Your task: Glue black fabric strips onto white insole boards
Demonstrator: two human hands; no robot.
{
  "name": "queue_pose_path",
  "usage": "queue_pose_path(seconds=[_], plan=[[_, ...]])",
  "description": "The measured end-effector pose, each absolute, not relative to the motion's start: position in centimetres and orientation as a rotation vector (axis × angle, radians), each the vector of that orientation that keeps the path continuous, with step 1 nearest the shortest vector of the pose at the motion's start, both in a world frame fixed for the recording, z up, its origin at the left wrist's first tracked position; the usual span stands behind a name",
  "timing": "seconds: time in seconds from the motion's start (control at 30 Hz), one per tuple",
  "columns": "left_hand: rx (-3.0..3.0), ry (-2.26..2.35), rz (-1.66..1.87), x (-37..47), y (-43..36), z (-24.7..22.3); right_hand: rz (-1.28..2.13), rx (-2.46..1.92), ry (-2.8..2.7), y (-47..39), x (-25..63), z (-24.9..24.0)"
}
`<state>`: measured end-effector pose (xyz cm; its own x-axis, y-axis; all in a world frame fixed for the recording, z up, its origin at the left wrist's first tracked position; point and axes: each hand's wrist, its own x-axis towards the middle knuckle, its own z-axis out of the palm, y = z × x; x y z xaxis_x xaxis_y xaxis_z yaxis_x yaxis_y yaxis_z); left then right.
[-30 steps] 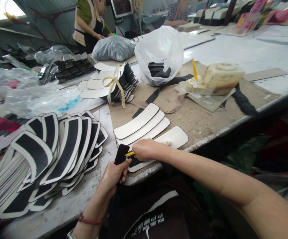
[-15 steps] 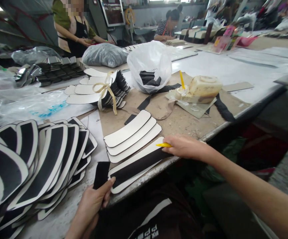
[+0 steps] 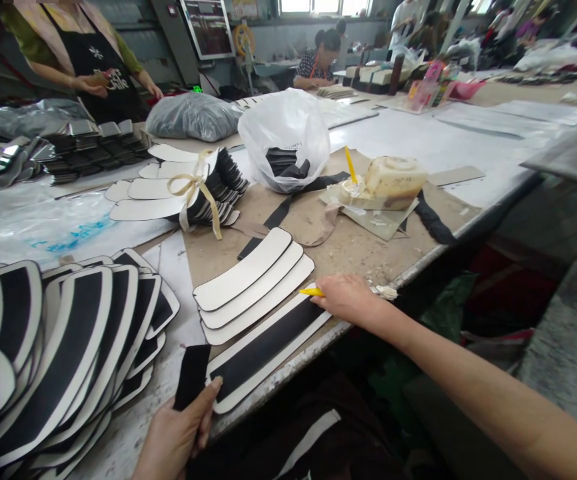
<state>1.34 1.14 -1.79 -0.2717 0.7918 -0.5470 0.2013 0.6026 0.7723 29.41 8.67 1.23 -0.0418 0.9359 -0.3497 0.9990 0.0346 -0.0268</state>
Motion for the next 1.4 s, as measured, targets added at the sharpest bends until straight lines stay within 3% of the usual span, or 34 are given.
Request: queue_pose_path(seconds=[0.47,0.77,0.87,1.07,1.4], plan=[[0.825,1.828,0.639,1.6,1.4,-1.4,-0.545,1.939,2.118,9.6,30.5,0.2],[0.83,1.831,0.668,1.7,1.4,-1.6,-0.444,2.188,2.065,8.4,31.7,-0.1],[0.816,1.811,0.682,1.9,1.5,-1.5,-0.612,2.2,2.161,8.1,32.3,0.0],[0.857,1.781,0.719,1.8,1.2,-1.3,-1.275,2.199,2.339,7.7,32.2,0.1],[0.853,1.737,0.821,1.3,0.8,-2.4,-1.151,2.259,2.289,7.8,30.9,-0.8]])
